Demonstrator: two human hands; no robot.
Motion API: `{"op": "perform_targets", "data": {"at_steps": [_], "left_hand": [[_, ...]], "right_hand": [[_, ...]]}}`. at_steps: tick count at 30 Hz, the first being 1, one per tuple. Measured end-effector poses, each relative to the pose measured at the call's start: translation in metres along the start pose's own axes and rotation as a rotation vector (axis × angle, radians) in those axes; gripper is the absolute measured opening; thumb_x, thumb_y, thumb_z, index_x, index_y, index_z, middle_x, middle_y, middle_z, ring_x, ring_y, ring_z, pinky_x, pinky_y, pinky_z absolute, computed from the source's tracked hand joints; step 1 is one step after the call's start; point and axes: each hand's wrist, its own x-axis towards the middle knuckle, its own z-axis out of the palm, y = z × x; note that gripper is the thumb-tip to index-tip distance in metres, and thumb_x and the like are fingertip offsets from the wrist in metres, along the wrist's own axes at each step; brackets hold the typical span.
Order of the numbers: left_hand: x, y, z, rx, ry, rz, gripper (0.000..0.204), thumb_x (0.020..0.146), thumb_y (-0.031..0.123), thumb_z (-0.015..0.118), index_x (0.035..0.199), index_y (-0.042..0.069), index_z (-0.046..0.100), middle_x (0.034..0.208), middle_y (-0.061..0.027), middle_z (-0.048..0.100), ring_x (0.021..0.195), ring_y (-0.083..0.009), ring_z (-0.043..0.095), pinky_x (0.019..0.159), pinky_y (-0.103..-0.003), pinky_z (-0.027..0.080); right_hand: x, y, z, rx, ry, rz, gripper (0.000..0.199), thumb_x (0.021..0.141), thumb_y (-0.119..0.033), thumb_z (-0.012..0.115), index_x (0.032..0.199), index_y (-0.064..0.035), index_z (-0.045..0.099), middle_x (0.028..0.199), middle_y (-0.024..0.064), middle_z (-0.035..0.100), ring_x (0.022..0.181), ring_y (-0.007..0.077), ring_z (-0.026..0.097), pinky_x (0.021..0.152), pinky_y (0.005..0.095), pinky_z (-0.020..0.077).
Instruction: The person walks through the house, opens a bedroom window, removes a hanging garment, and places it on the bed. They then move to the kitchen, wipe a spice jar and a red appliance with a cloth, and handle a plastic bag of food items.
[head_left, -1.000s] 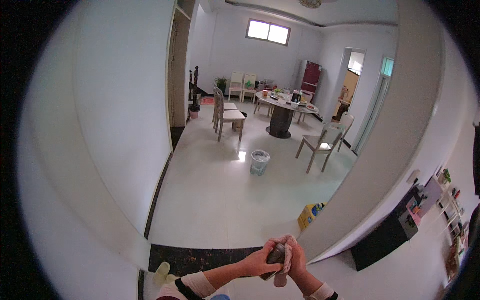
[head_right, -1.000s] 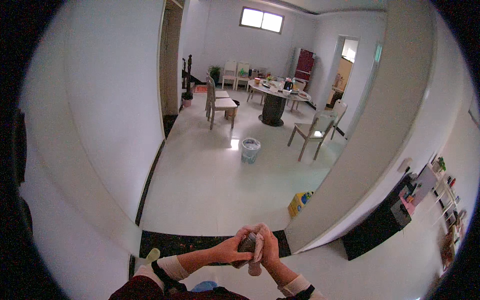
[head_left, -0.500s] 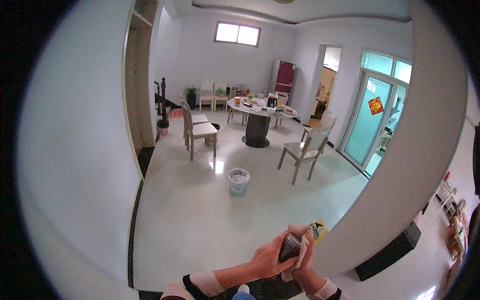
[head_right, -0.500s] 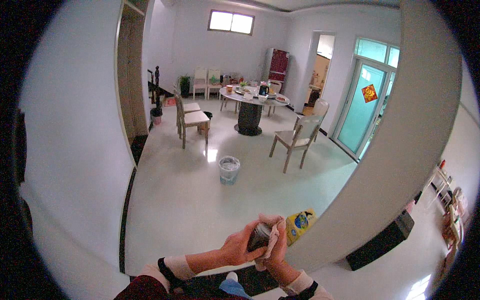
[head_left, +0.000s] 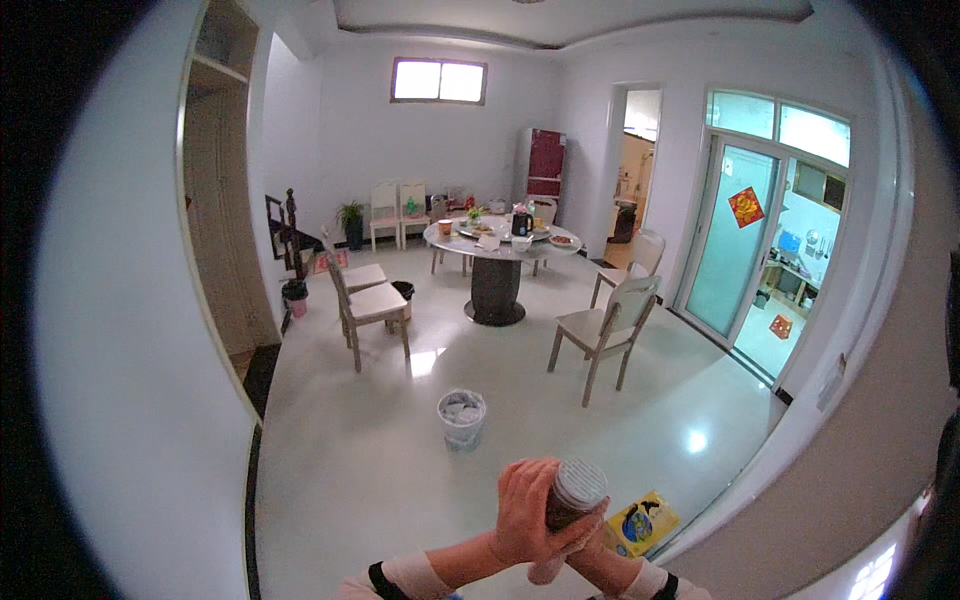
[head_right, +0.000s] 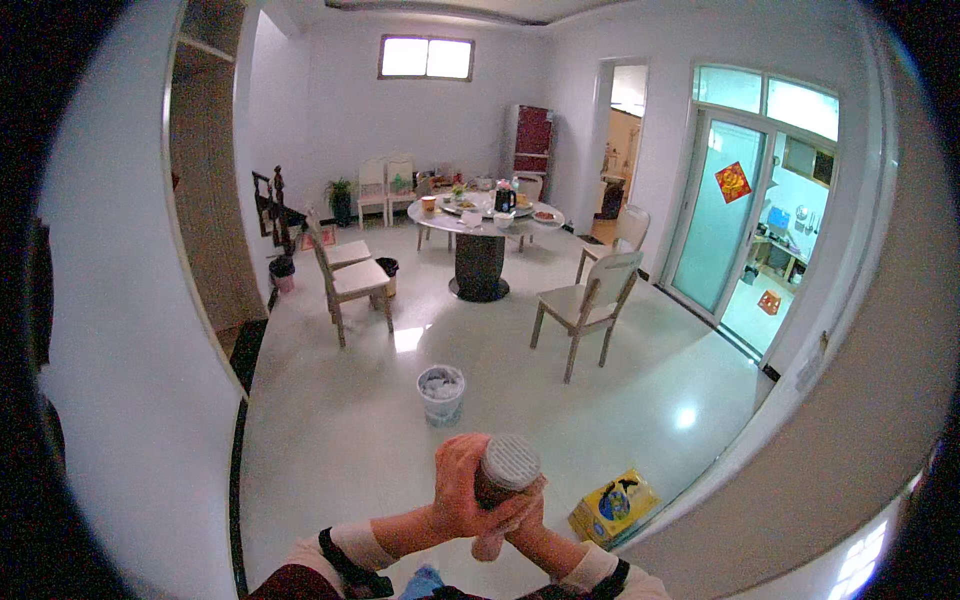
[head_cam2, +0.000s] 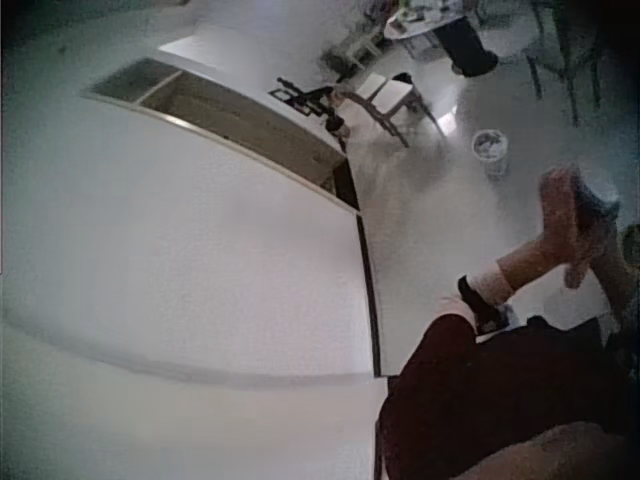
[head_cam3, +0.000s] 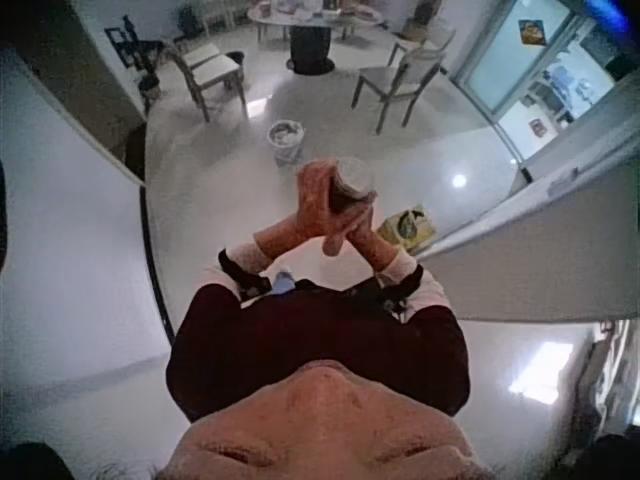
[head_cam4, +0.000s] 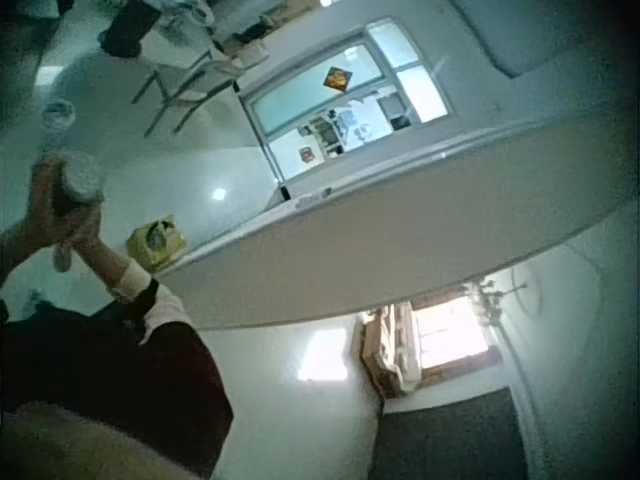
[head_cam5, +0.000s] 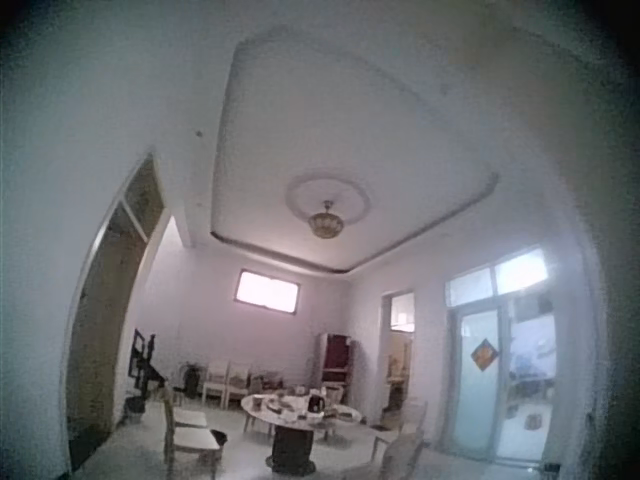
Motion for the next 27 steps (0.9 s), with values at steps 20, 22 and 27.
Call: {"op": "perform_targets", "data": {"at_steps": [20,22,27], "left_hand": [[0.137,-0.289,0.251,-0.572,-0.588,-0.078,0.081,0.073,0.035,0.070,0.129,-0.002,0.025,0.115,-0.0260,0.049,0.103,-0.0363,0.054,0.085,-0.042,0.045],[0.149,-0.301,0.286,-0.664,-0.709,-0.301,0.078,0.076,0.035,0.068,0.130,-0.002,0.024,0.113,-0.0268,0.050,0.102,-0.0378,0.054,0.085,-0.043,0.044],[0.182,-0.316,0.394,-0.741,-0.846,-0.515,0.054,0.089,0.035,0.048,0.129,0.006,0.027,0.115,-0.0236,0.048,0.107,-0.0349,0.050,0.088,-0.041,0.040]], "right_hand": [[0.212,0.271,-0.078,0.550,0.404,0.655,0.040,0.091,-0.037,0.038,0.102,-0.0006,0.051,0.079,0.0136,0.059,0.064,0.0232,0.059,0.053,0.0358,0.0497],[0.242,0.284,-0.108,0.534,0.536,0.575,0.044,0.092,-0.039,0.035,0.105,-0.0002,0.050,0.086,0.0131,0.059,0.073,0.0224,0.059,0.064,0.0359,0.0495],[0.302,0.347,-0.125,0.158,0.622,0.375,0.060,0.092,-0.048,0.030,0.126,0.0018,0.029,0.123,0.0188,0.037,0.110,0.0290,0.042,0.093,0.0400,0.0342]]}}
